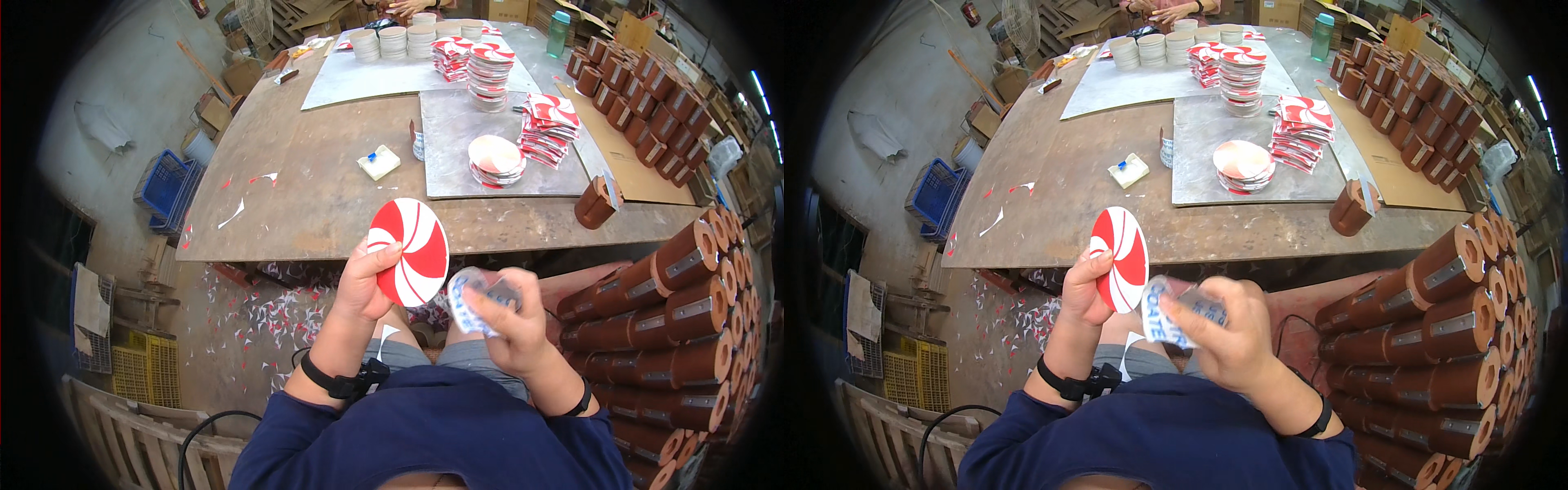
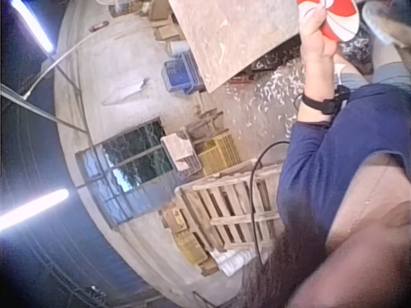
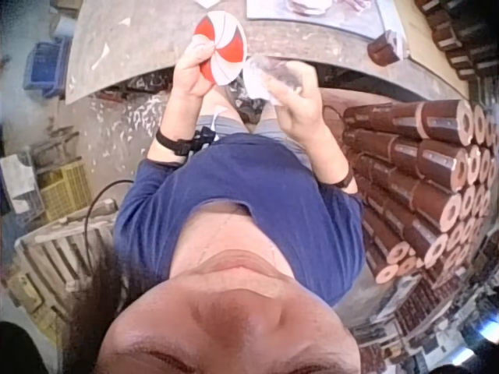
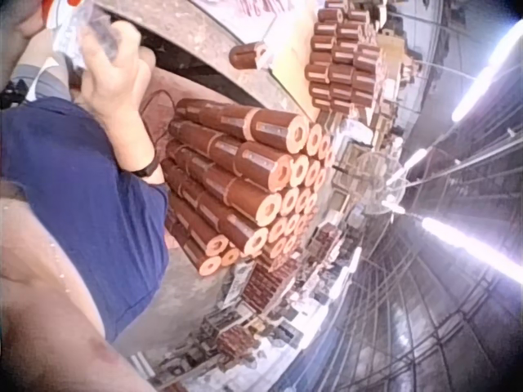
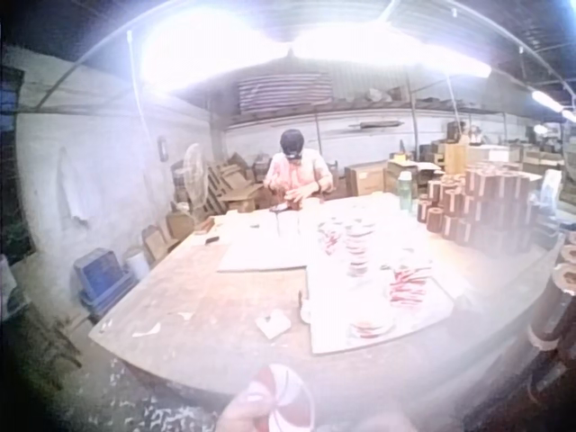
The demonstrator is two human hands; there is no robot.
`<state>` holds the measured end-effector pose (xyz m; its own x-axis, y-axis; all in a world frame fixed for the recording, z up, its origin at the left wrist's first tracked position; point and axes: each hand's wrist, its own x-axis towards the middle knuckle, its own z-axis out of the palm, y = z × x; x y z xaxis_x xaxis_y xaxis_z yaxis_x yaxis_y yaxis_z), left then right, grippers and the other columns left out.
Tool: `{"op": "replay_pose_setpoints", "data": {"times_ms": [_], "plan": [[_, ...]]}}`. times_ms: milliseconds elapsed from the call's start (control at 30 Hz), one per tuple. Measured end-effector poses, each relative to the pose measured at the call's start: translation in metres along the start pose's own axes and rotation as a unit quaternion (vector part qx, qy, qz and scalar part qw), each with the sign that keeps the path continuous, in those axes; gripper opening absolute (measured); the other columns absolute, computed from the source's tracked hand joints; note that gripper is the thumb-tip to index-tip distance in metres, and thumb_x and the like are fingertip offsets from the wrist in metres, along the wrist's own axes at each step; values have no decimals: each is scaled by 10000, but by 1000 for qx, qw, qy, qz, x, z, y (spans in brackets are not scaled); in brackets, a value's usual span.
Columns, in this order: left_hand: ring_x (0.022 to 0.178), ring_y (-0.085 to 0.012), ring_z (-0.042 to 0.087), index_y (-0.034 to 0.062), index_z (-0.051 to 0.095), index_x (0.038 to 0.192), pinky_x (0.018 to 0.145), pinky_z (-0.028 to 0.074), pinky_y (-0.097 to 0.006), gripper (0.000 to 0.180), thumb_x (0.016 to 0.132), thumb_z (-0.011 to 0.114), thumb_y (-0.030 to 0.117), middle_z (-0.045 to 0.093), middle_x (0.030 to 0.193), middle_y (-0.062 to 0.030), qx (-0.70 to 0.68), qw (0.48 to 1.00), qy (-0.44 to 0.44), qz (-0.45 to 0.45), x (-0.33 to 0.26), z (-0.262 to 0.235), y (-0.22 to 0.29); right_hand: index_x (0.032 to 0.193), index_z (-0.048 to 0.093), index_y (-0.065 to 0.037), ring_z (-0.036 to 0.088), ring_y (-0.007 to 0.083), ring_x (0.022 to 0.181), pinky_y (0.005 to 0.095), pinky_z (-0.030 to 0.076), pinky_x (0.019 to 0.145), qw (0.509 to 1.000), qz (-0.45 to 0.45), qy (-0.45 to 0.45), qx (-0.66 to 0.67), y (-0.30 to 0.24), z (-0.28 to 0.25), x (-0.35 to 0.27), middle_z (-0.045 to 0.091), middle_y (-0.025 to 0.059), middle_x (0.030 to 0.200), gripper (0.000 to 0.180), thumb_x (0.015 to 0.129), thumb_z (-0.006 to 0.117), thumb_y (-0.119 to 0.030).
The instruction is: The recorder uses sandpaper to smooth the edges and surfaces of circular wooden discs with a peppermint pattern.
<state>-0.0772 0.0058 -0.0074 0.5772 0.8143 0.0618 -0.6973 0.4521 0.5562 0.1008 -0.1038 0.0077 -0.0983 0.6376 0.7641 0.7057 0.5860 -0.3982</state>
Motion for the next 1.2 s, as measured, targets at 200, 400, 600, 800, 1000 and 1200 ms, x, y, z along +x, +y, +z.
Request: {"op": "replay_pose_setpoints", "data": {"times_ms": [200, 400, 600, 800, 1000, 1200], "plan": [[997, -258, 563, -49, 414, 1168, 885, 446, -377, 405, 787, 539, 3, 552, 1088, -180, 13, 1000, 2, -9, -2, 8, -2, 1039, 631, -144, 549, 245, 658, 310, 457, 530, 999, 26, 33, -8, 1, 9, 21, 470, 132, 901, 445, 614, 599, -13], [995, -250, 564, -51, 422, 1159, 881, 447, -373, 385, 792, 528, -4, 555, 1083, -172, 9, 1000, 3, 9, -2, 1, 1, 987, 653, -127, 538, 231, 675, 298, 446, 543, 999, -22, -35, 22, -3, 11, -4, 481, 115, 871, 389, 614, 597, -32], [980, -242, 571, -45, 435, 1148, 872, 453, -360, 384, 782, 542, -4, 564, 1068, -163, 16, 1000, -16, 0, -1, 5, -3, 1041, 632, -134, 531, 269, 699, 334, 458, 588, 999, 22, 34, 19, 0, 0, 18, 461, 140, 932, 447, 625, 579, 21], [964, -239, 578, -49, 451, 1129, 860, 459, -357, 375, 773, 558, -1, 573, 1051, -160, 32, 999, -9, -6, -1, 8, -2, 1031, 636, -145, 526, 258, 692, 329, 455, 572, 998, 19, 25, -49, 1, 7, 15, 448, 122, 913, 429, 625, 603, -9], [948, -234, 584, -57, 458, 1121, 850, 467, -352, 344, 797, 546, 16, 577, 1040, -160, 20, 999, 29, 8, 4, 2, 0, 978, 646, -135, 486, 214, 683, 301, 415, 535, 997, -39, -56, -36, -5, 17, -14, 427, 85, 868, 397, 585, 638, -78], [954, -227, 580, -55, 455, 1123, 854, 460, -347, 351, 791, 550, 9, 574, 1048, -158, 35, 999, 12, 14, 4, 2, 1, 976, 647, -115, 510, 216, 695, 286, 419, 532, 998, -29, 37, -50, 1, 3, 0, 448, 95, 873, 412, 576, 619, -21]]}}
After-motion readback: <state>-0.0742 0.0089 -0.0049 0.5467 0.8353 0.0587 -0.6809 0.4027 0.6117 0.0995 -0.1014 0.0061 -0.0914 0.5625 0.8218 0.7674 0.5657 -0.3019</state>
